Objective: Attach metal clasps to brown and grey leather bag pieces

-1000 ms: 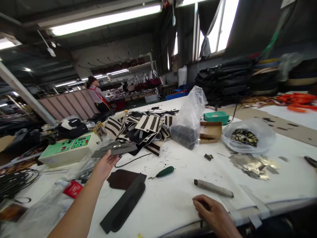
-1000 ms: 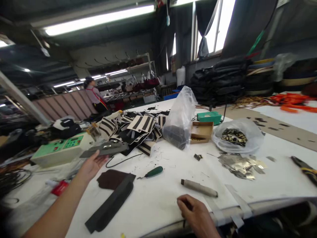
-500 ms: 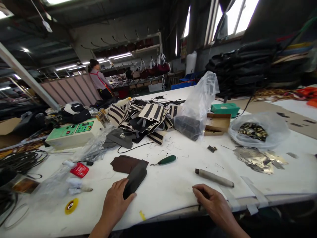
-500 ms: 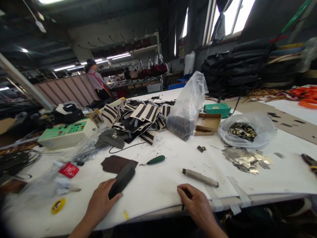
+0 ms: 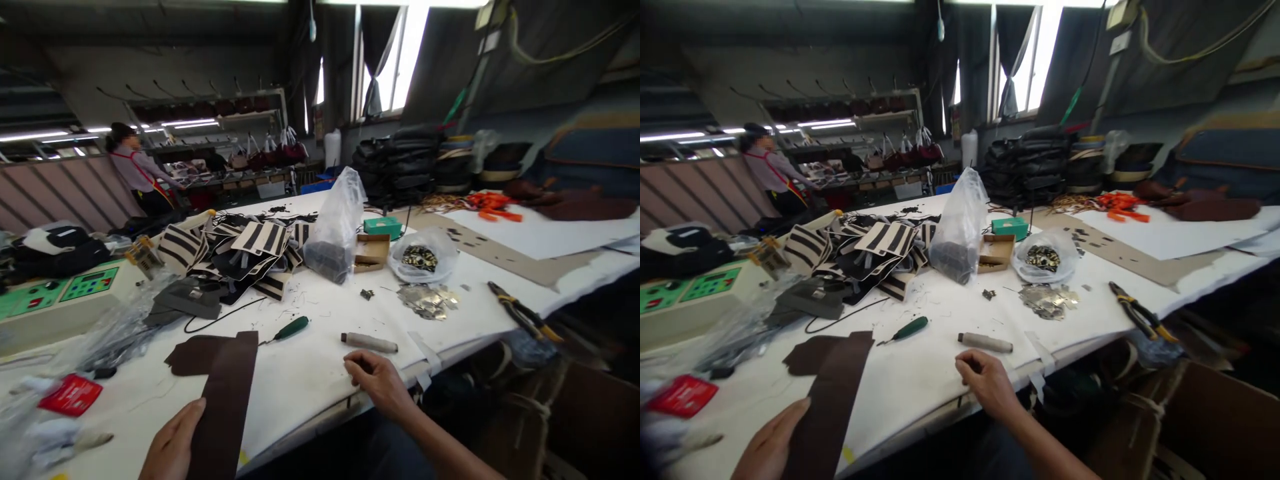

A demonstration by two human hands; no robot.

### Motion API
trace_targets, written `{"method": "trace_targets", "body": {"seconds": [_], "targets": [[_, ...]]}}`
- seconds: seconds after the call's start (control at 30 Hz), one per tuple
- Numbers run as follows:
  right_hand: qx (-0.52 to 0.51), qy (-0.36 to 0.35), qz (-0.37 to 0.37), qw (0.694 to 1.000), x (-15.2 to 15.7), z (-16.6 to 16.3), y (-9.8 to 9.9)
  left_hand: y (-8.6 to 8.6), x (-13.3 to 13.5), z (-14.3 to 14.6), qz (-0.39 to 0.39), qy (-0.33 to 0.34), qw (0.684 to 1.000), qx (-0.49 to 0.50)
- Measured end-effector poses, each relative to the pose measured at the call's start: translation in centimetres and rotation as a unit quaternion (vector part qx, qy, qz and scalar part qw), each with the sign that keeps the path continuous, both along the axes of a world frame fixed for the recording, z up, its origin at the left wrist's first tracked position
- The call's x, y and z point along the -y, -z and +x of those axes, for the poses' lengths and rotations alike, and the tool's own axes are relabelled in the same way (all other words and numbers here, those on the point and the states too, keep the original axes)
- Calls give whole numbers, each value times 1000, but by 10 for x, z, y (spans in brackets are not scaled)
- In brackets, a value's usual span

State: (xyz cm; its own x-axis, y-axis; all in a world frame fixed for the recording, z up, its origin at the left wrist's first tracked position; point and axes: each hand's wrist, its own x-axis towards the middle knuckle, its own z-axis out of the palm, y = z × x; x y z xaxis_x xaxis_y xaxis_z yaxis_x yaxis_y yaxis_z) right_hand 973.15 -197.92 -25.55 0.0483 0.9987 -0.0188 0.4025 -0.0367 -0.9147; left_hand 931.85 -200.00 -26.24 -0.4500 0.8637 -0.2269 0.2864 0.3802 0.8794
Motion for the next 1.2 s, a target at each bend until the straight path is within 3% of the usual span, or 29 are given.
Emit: {"method": "trace_targets", "body": {"seconds": [0.07,0.2,0.27,0.33,0.43,0.57,0.73,0.83,0.93,1.07,1.2], "targets": [[96,31,49,994,-19,23,-9,4,-2,11,-34,44,998,20],[202,115,68,970,-85,86,-16,0,-18,50,-31,277,960,-4],[243,120,55,961,-120,113,-13,0,-33,69,-1,356,933,-45],[277,102,39,955,-148,130,-7,4,-49,82,33,354,926,-128],[318,62,22,946,-171,138,2,12,-65,90,120,279,920,-248],[348,23,35,937,-175,132,5,9,-59,102,213,211,922,-245],[338,-12,93,937,-152,100,-13,1,-34,139,141,201,968,-48],[281,-87,178,939,-109,48,-34,-5,-22,162,74,180,973,123],[252,-195,201,926,-51,-16,-51,-15,-4,172,70,160,959,225],[229,-262,177,921,12,-76,-56,-28,33,163,76,153,953,250],[27,-281,44,958,51,-92,-52,-31,77,143,84,113,939,315]]}}
